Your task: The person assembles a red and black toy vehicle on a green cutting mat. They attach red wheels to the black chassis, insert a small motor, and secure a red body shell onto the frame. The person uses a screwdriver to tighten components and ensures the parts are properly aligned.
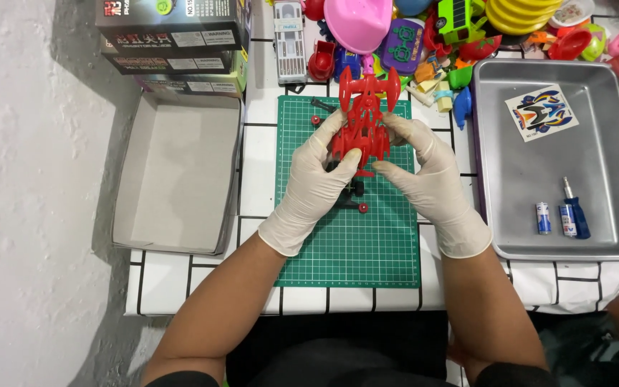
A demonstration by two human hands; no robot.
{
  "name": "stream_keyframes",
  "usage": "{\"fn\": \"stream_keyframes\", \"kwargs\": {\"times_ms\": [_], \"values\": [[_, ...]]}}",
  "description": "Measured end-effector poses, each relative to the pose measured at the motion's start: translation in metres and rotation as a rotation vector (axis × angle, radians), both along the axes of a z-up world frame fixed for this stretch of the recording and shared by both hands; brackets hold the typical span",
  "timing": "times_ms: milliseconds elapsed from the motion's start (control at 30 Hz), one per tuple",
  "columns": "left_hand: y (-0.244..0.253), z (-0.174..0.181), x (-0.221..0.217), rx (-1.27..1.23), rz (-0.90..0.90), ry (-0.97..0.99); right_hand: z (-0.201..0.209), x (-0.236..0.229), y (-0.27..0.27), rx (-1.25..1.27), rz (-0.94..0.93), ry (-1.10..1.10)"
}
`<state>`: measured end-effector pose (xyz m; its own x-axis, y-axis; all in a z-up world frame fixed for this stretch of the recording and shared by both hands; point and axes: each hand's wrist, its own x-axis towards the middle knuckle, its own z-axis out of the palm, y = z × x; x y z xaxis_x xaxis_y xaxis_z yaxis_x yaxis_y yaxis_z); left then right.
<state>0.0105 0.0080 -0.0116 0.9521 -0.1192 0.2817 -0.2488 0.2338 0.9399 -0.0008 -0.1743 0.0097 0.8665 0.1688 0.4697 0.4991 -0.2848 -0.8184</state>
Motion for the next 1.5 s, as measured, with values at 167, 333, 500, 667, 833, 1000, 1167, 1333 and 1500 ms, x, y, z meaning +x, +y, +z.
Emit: {"fn": "stream_keyframes", "kwargs": {"times_ms": [167,333,500,667,833,1000,1167,1333,1500], "values": [[0.005,0.008,-0.003,0.084,0.033,-0.083,-0.001,0.0,0.001,-0.012,-0.024,-0.001],[0.018,0.004,0.005,0.282,0.191,-0.322,-0.004,0.004,-0.002,0.039,-0.071,0.016],[0.031,0.009,0.014,0.427,0.411,-0.49,-0.002,0.007,-0.012,0.255,-0.133,0.084],[0.035,-0.007,0.025,0.521,0.435,-0.436,-0.017,0.017,-0.034,0.379,-0.152,0.195],[0.043,-0.02,0.022,0.696,0.394,-0.447,-0.019,0.006,-0.04,0.444,-0.188,0.368],[0.049,-0.022,0.004,0.743,0.377,-0.501,-0.03,-0.003,-0.046,0.453,-0.143,0.527],[0.05,-0.029,0.01,0.728,0.351,-0.42,-0.017,-0.015,-0.039,0.374,-0.203,0.581],[0.053,-0.045,0.021,0.718,0.353,-0.359,-0.02,-0.017,-0.035,0.225,-0.274,0.609],[0.054,-0.047,0.022,0.702,0.363,-0.359,-0.026,-0.021,-0.035,-0.086,-0.303,0.527]]}}
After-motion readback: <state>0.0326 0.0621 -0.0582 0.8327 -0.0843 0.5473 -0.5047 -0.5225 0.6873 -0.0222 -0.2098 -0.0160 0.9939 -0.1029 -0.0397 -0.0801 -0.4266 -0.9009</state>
